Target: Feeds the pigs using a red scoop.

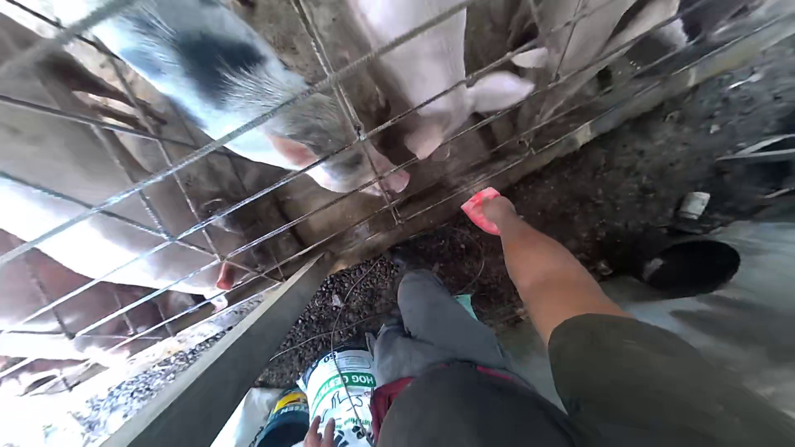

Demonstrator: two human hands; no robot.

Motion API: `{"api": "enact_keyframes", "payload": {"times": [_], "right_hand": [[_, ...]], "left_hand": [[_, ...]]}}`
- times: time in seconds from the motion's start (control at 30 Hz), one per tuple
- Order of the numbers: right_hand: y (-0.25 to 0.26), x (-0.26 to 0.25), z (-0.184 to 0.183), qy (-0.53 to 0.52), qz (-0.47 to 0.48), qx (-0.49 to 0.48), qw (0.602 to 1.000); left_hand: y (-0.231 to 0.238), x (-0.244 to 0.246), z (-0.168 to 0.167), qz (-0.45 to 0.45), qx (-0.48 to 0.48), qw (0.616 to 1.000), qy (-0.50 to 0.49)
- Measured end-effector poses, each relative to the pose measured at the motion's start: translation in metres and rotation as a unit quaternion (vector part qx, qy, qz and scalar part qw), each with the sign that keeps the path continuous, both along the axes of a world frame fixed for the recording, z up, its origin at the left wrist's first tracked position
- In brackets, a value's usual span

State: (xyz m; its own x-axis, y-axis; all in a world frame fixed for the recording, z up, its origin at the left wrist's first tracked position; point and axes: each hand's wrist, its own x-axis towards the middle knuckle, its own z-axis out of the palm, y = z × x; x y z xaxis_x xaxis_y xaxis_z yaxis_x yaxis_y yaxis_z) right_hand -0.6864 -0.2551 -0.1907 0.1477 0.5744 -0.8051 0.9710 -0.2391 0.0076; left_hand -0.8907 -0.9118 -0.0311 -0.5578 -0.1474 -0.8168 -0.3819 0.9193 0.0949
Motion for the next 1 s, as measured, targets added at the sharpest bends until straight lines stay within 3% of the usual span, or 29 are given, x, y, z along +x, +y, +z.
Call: {"api": "enact_keyframes", "payload": {"times": [0.13, 0.23, 0.37, 0.47, 0.6, 0.73, 0.87, 0.97, 1.0], "right_hand": [[-0.062, -0.029, 0.042, 0.036, 0.105, -0.055, 0.992], [-0.128, -0.076, 0.053, 0.082, 0.288, -0.116, 0.947], [-0.244, -0.149, 0.092, 0.103, 0.580, -0.162, 0.792], [-0.346, -0.181, 0.111, 0.152, 0.706, -0.180, 0.668], [-0.476, -0.215, 0.145, 0.165, 0.792, -0.231, 0.541], [-0.598, -0.231, 0.194, 0.161, 0.850, -0.225, 0.449], [-0.701, -0.236, 0.253, 0.209, 0.869, -0.212, 0.395], [-0.767, -0.234, 0.288, 0.263, 0.872, -0.181, 0.372], [-0.790, -0.232, 0.297, 0.276, 0.882, -0.159, 0.348]], "left_hand": [[-0.020, 0.041, 0.021, 0.095, 0.049, 0.994, 0.035], [-0.033, 0.082, 0.037, 0.141, 0.045, 0.986, 0.075], [-0.080, 0.146, 0.045, 0.153, -0.027, 0.981, 0.118], [-0.123, 0.194, 0.056, 0.182, -0.090, 0.961, 0.187], [-0.166, 0.243, 0.069, 0.283, -0.163, 0.899, 0.291], [-0.205, 0.274, 0.072, 0.402, -0.202, 0.826, 0.340], [-0.242, 0.290, 0.077, 0.517, -0.187, 0.757, 0.353], [-0.267, 0.298, 0.067, 0.578, -0.185, 0.717, 0.343], [-0.274, 0.301, 0.061, 0.595, -0.184, 0.707, 0.335]]}}
